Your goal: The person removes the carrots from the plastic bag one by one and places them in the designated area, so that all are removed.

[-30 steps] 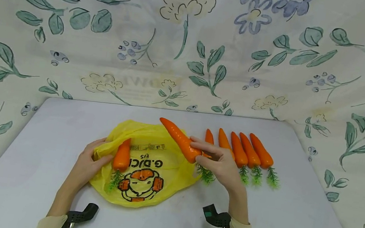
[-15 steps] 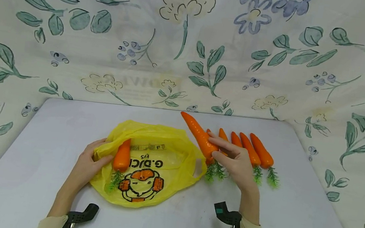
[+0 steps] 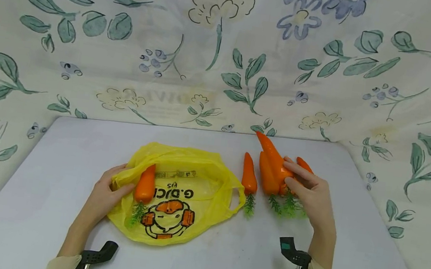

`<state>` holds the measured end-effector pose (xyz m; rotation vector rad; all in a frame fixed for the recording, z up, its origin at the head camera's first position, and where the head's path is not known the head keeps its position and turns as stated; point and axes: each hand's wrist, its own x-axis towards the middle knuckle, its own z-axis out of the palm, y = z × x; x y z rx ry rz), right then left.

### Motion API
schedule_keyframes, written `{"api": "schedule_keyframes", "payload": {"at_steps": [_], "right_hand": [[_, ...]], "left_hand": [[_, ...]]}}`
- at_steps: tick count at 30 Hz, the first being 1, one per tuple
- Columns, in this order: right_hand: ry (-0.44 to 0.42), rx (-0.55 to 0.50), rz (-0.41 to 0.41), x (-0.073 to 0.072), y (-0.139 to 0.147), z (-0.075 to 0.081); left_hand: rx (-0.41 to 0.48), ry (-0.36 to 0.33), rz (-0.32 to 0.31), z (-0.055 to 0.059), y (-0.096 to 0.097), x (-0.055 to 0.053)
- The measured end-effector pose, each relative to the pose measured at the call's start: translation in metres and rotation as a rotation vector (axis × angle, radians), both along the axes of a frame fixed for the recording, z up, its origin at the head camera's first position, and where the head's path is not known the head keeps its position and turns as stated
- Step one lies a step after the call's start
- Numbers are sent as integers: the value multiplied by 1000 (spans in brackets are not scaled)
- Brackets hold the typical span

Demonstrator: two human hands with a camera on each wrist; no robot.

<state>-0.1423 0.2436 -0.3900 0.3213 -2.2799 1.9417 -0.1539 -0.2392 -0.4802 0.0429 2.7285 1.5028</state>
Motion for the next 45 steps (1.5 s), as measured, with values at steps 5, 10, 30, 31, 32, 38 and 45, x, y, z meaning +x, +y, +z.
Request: {"api": "schedule_keyframes", "payload": {"at_steps": [5,10,30,31,32,38,45], "right_hand": [[-1,68,-37,3,21,-1],[5,26,-106,7,44,-6],[-367,-5,-658,2,116,-39],[-382,6,-666,0,117,-42],[-395,36,-671,-1,118,-45],[-434,151,-644,-7,120,-63],[-423,252,-568,-12,114,-72]], "left_hand": [[4,-6,6,0,-1,2],[6,8,5,0,-3,2],[0,-3,1,2,-1,0],[3,-3,0,2,-1,0],[5,-4,-1,2,-1,0],[11,1,-1,1,-1,-1],[11,6,3,-2,-2,-1]]}}
